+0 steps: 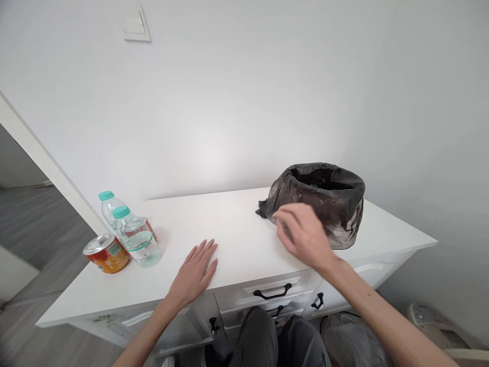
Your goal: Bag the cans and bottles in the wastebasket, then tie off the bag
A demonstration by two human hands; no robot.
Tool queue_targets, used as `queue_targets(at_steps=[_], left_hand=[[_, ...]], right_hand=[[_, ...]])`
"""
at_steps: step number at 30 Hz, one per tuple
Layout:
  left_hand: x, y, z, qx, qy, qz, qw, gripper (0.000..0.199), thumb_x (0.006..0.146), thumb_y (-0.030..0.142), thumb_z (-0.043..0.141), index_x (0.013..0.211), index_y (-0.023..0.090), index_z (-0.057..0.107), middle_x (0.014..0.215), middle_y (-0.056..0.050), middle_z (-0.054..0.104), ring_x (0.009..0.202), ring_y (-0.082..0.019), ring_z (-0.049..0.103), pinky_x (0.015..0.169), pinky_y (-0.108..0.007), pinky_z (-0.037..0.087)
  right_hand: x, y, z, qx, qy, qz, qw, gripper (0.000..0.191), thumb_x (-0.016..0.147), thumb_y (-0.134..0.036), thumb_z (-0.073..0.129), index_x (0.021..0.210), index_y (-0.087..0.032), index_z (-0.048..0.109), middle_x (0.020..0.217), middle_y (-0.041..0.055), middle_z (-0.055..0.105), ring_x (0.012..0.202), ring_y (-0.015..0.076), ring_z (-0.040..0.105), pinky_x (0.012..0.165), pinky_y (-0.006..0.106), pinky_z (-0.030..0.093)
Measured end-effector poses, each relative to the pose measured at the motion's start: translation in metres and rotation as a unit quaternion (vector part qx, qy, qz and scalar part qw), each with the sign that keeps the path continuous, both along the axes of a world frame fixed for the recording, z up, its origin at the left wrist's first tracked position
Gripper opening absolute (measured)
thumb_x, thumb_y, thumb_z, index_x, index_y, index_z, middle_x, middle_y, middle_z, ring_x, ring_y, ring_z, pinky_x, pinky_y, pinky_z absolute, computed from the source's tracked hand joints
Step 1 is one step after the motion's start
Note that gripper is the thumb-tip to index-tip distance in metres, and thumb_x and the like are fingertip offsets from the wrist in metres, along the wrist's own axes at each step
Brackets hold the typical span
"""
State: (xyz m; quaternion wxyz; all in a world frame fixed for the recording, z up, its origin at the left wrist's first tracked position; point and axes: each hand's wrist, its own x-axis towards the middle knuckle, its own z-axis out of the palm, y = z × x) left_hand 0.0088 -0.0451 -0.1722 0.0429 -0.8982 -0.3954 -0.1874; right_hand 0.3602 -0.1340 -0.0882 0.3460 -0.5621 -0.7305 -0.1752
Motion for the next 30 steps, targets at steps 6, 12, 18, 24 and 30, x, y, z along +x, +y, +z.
queue_targets(at_steps=[6,12,18,24,30], left_hand=[[0.002,-0.002,0.004,-0.009,0.012,0.004,1.000,0.052,0.110,0.044,0.036,0.156,0.022,0.047,0.167,-0.006,0.043,0.158,-0.026,0.034,0.130,-0.051,0.032],[0.003,-0.001,0.003,-0.018,0.008,0.003,1.000,0.051,0.110,0.044,0.038,0.156,0.023,0.047,0.168,-0.005,0.042,0.159,-0.026,0.033,0.130,-0.050,0.031],[0.004,-0.003,0.008,-0.015,-0.003,0.000,1.000,0.051,0.110,0.043,0.039,0.155,0.022,0.049,0.166,-0.006,0.045,0.158,-0.026,0.035,0.130,-0.052,0.032],[0.005,-0.004,0.008,-0.017,0.002,0.004,1.000,0.051,0.110,0.042,0.039,0.155,0.021,0.049,0.166,-0.007,0.045,0.157,-0.027,0.036,0.130,-0.052,0.033],[0.005,-0.004,0.007,-0.015,-0.002,0.006,1.000,0.050,0.110,0.042,0.040,0.155,0.022,0.049,0.166,-0.006,0.045,0.158,-0.026,0.035,0.130,-0.052,0.033]], right_hand=[[-0.047,0.025,-0.063,-0.237,0.205,0.069,0.947,0.031,0.103,-0.042,0.041,0.110,-0.027,0.067,0.085,0.0019,0.074,0.072,0.0204,0.066,0.074,0.034,0.054],[-0.040,0.042,-0.078,-0.260,0.419,0.095,0.865,0.028,0.095,-0.045,0.055,0.105,-0.022,0.067,0.077,0.0008,0.071,0.063,0.0169,0.060,0.068,0.031,0.049],[-0.039,0.039,-0.076,-0.268,0.476,0.118,0.829,0.029,0.092,-0.046,0.062,0.103,-0.020,0.067,0.078,0.0016,0.068,0.066,0.0166,0.060,0.069,0.031,0.048],[-0.038,0.040,-0.082,-0.261,0.481,0.115,0.829,0.028,0.091,-0.046,0.064,0.103,-0.021,0.068,0.078,0.0016,0.069,0.066,0.0164,0.059,0.069,0.031,0.047],[-0.037,0.041,-0.086,-0.256,0.484,0.109,0.830,0.028,0.091,-0.046,0.063,0.102,-0.021,0.068,0.077,0.0012,0.069,0.064,0.0162,0.059,0.069,0.031,0.047]])
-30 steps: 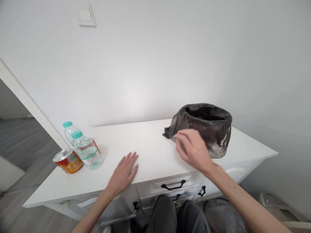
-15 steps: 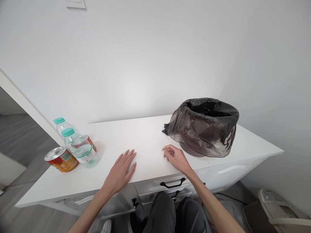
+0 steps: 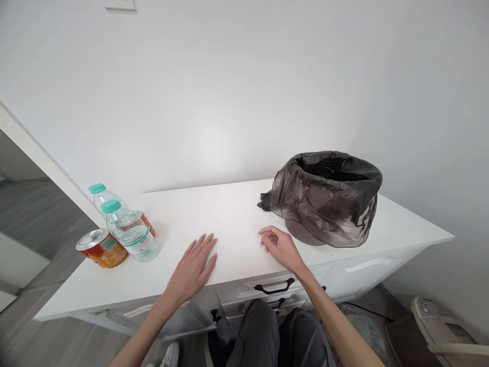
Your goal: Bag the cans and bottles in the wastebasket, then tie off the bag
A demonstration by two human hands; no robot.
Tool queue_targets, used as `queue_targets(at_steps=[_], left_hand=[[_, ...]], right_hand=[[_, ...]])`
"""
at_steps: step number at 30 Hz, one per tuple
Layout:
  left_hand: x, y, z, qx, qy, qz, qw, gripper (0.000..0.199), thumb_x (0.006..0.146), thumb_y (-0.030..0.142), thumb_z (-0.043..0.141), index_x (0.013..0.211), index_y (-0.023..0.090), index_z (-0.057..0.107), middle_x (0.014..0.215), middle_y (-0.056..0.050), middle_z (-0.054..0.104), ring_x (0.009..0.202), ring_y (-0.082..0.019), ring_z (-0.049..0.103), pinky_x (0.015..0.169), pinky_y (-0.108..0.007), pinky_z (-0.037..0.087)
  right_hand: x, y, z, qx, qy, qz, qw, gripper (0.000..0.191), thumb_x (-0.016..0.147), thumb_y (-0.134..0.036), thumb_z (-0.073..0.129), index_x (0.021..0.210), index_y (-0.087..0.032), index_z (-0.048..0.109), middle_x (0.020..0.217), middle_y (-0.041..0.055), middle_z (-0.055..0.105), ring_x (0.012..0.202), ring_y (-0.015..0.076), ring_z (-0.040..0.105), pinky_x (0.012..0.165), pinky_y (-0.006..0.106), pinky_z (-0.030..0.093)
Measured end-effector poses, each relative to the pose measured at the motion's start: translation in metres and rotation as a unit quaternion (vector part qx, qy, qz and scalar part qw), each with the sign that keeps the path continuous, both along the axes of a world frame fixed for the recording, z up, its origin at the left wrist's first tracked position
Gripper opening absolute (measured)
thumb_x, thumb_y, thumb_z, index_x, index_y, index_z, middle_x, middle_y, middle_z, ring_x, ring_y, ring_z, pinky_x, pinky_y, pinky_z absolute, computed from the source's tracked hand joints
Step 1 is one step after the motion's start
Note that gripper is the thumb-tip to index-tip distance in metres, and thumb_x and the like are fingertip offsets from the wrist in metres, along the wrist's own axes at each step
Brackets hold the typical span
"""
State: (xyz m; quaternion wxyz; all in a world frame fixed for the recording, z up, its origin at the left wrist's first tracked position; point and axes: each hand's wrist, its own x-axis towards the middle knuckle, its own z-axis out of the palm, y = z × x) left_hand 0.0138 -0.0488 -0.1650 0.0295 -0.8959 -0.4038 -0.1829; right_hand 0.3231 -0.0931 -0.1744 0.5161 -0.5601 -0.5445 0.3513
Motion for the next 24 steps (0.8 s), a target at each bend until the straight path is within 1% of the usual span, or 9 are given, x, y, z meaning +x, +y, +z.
queue_targets(at_steps=[4,11,15,20,24], left_hand=[[0.0002,-0.0004,0.0009,-0.002,0.010,0.001,1.000,0.050,0.110,0.042,0.039,0.154,0.020,0.049,0.166,-0.007,0.045,0.157,-0.026,0.036,0.130,-0.052,0.033],[-0.0008,0.0007,-0.0014,0.006,-0.003,-0.004,1.000,0.050,0.109,0.042,0.041,0.155,0.023,0.049,0.165,-0.006,0.046,0.158,-0.026,0.035,0.130,-0.053,0.034],[-0.0003,0.0002,0.0001,-0.005,0.008,0.002,1.000,0.051,0.110,0.042,0.040,0.155,0.021,0.049,0.166,-0.006,0.044,0.158,-0.026,0.035,0.130,-0.053,0.034],[0.0004,-0.0010,0.0021,-0.006,0.003,0.003,1.000,0.050,0.109,0.042,0.040,0.154,0.022,0.049,0.166,-0.005,0.045,0.158,-0.026,0.035,0.130,-0.052,0.034],[0.0003,-0.0017,0.0035,-0.005,0.009,0.001,1.000,0.050,0.110,0.042,0.039,0.154,0.020,0.049,0.166,-0.006,0.045,0.158,-0.027,0.035,0.129,-0.053,0.035]], right_hand=[[-0.0001,0.0005,-0.0009,0.005,0.004,-0.003,1.000,0.029,0.092,-0.046,0.063,0.103,-0.020,0.068,0.077,0.0017,0.068,0.065,0.0165,0.059,0.068,0.031,0.047],[0.0010,0.0006,-0.0012,0.009,-0.001,-0.005,1.000,0.027,0.092,-0.044,0.062,0.103,-0.020,0.068,0.078,0.0016,0.068,0.064,0.0161,0.060,0.069,0.032,0.047],[0.0009,0.0004,-0.0004,0.011,0.000,-0.008,1.000,0.025,0.091,-0.043,0.062,0.103,-0.021,0.068,0.077,0.0008,0.068,0.063,0.0156,0.060,0.069,0.031,0.048],[0.0004,-0.0004,0.0004,0.005,0.005,-0.008,1.000,0.025,0.091,-0.042,0.063,0.102,-0.020,0.068,0.078,0.0013,0.069,0.064,0.0156,0.060,0.069,0.031,0.048],[0.0001,-0.0006,0.0005,0.007,0.002,-0.010,1.000,0.025,0.091,-0.042,0.063,0.102,-0.021,0.068,0.077,0.0013,0.068,0.063,0.0161,0.060,0.069,0.032,0.048]])
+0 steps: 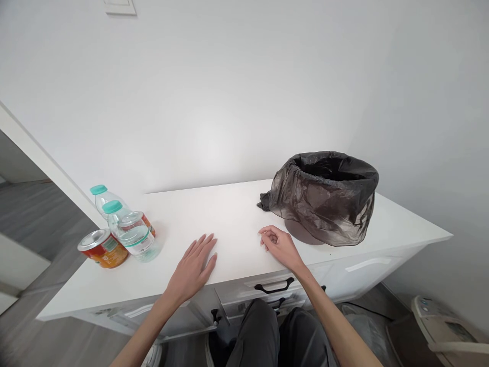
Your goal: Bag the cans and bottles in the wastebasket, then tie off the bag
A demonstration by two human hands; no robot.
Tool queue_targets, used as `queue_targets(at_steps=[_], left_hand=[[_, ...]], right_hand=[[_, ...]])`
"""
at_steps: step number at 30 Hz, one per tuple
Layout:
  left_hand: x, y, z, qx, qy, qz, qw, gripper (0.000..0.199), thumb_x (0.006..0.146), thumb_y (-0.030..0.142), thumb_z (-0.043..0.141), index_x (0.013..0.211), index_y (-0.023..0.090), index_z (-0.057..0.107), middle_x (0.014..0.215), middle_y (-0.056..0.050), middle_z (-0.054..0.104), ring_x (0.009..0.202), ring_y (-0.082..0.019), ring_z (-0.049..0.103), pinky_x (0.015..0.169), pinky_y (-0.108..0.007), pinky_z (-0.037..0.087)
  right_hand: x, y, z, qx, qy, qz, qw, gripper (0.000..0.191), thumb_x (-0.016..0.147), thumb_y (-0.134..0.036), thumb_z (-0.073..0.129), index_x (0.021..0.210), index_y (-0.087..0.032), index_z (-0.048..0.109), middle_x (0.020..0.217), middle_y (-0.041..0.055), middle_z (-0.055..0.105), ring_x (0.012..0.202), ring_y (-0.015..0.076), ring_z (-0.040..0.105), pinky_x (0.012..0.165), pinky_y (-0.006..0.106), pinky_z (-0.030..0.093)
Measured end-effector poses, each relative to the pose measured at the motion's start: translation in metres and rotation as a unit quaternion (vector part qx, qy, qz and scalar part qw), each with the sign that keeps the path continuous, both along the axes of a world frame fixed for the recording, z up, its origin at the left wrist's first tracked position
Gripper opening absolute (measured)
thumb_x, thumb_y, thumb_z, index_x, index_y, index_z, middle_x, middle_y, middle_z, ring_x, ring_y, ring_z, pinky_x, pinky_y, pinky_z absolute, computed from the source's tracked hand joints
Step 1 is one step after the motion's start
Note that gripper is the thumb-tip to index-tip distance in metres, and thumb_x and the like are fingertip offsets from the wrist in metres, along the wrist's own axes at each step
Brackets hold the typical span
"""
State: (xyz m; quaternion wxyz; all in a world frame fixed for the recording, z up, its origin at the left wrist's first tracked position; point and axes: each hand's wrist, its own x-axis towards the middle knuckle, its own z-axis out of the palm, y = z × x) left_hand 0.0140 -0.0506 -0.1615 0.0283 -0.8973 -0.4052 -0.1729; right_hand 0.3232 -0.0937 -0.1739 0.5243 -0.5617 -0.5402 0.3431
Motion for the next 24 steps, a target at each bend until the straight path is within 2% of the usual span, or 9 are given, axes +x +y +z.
queue_targets(at_steps=[24], left_hand=[[-0.0005,0.0010,-0.0038,0.008,-0.010,-0.001,1.000,0.049,0.109,0.042,0.040,0.154,0.022,0.050,0.165,-0.007,0.047,0.157,-0.027,0.037,0.129,-0.052,0.034]], right_hand=[[0.0004,0.0000,-0.0017,0.007,-0.001,-0.005,1.000,0.026,0.090,-0.043,0.065,0.102,-0.021,0.069,0.078,0.0019,0.071,0.062,0.0160,0.061,0.068,0.031,0.049]])
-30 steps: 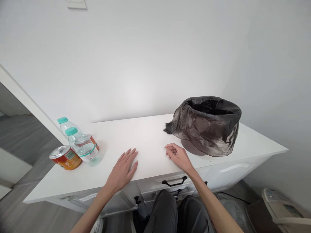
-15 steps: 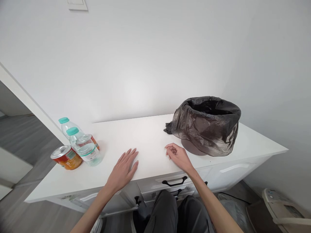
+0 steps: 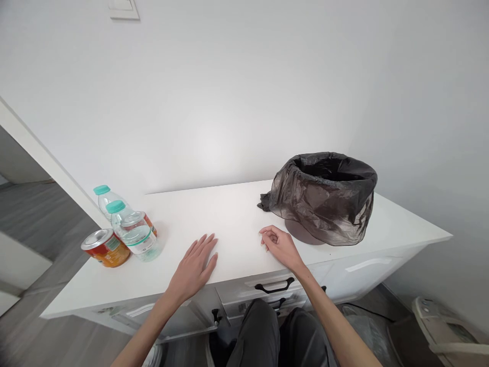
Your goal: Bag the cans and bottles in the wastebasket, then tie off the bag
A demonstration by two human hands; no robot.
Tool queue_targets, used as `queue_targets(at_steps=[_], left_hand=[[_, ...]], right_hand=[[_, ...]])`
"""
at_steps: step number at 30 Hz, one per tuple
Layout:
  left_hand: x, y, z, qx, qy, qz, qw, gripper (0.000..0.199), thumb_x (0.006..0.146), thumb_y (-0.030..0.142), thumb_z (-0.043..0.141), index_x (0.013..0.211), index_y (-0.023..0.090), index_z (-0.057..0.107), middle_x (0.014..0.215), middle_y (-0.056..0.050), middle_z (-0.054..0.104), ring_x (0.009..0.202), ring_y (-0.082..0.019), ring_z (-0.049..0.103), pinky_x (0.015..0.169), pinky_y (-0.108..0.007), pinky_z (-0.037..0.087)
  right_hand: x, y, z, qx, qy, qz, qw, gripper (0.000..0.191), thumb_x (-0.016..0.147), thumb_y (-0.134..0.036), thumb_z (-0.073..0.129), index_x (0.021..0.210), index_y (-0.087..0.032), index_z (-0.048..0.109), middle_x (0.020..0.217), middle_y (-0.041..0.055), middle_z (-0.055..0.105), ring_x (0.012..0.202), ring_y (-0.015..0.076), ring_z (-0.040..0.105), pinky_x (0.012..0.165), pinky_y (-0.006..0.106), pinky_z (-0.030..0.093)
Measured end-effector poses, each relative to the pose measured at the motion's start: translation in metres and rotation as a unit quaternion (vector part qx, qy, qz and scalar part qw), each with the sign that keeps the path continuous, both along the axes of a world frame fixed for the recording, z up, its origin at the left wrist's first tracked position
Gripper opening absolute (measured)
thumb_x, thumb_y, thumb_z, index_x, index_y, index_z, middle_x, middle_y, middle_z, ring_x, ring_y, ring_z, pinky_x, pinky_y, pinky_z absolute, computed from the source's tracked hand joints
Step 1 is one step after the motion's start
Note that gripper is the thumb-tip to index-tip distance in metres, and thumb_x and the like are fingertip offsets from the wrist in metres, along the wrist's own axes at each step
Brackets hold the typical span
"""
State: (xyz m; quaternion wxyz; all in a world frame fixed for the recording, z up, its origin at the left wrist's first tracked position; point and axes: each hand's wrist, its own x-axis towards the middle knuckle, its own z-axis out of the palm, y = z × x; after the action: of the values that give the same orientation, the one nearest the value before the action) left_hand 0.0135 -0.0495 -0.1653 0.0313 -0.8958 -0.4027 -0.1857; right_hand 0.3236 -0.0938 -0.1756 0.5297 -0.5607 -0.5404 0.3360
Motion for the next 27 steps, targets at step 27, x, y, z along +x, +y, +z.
queue_targets(at_steps=[27], left_hand=[[0.0001,0.0002,-0.0001,-0.004,0.002,0.002,1.000,0.050,0.110,0.042,0.039,0.154,0.022,0.050,0.165,-0.007,0.046,0.157,-0.027,0.036,0.129,-0.052,0.034]], right_hand=[[-0.0006,-0.0006,0.0010,-0.001,-0.002,-0.003,1.000,0.026,0.091,-0.043,0.062,0.102,-0.021,0.068,0.077,0.0017,0.070,0.062,0.0161,0.061,0.068,0.032,0.049]])
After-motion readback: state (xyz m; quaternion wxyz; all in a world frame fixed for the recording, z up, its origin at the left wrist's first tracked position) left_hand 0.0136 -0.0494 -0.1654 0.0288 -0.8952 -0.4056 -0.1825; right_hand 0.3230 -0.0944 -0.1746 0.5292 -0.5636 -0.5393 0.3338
